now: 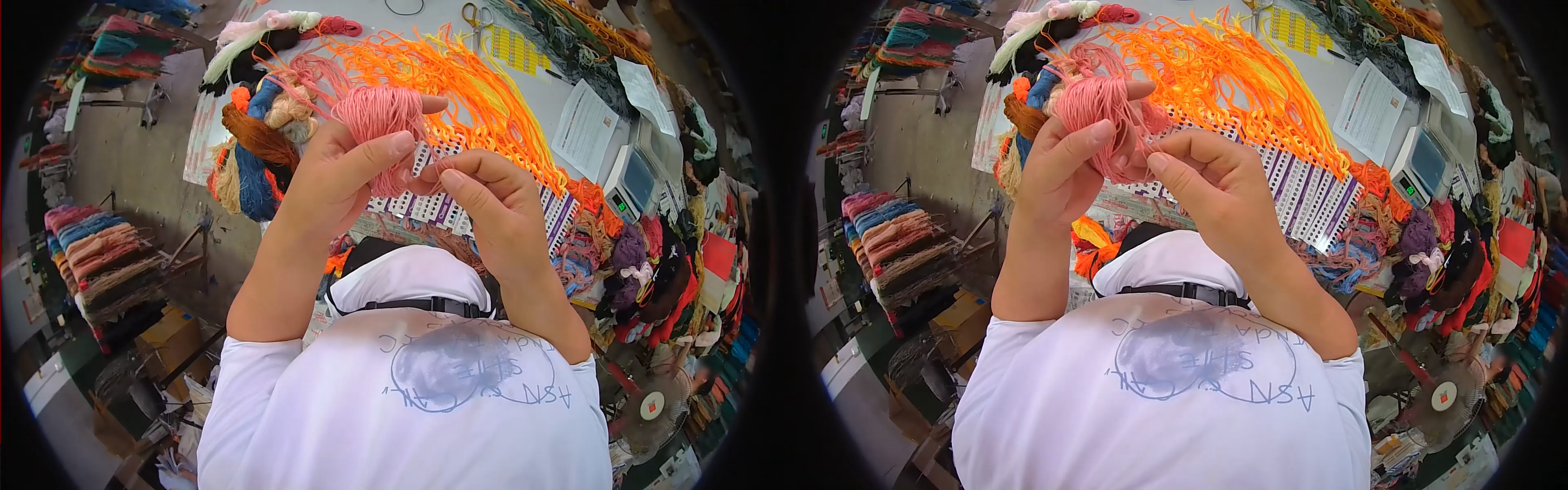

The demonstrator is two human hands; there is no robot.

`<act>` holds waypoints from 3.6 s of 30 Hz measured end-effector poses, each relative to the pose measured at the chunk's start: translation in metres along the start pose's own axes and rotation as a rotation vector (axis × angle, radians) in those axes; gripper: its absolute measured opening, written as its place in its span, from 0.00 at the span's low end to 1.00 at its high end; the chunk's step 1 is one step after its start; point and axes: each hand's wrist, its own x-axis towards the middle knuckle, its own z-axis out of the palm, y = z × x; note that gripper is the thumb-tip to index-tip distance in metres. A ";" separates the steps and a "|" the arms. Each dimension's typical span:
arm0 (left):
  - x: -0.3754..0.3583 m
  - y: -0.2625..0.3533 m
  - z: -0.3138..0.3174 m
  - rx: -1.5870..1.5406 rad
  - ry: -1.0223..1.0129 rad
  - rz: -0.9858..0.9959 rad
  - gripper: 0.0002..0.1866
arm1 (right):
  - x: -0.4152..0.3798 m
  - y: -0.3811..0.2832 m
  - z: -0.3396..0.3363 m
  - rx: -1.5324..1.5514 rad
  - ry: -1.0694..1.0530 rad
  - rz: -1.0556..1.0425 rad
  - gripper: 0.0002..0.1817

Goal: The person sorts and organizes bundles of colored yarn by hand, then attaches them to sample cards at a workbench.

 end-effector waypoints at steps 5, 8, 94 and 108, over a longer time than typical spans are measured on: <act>-0.002 0.004 0.001 -0.042 -0.019 -0.043 0.22 | -0.003 -0.003 -0.001 0.031 -0.008 0.013 0.10; -0.004 0.006 0.004 -0.067 -0.042 -0.054 0.23 | 0.000 -0.005 0.000 0.060 -0.049 -0.016 0.11; -0.025 0.008 -0.003 -0.126 -0.088 -0.030 0.25 | -0.011 0.001 0.024 -0.129 0.030 0.033 0.05; -0.018 0.025 -0.125 0.231 -0.053 -0.373 0.05 | -0.038 -0.006 -0.091 0.400 -0.130 0.078 0.06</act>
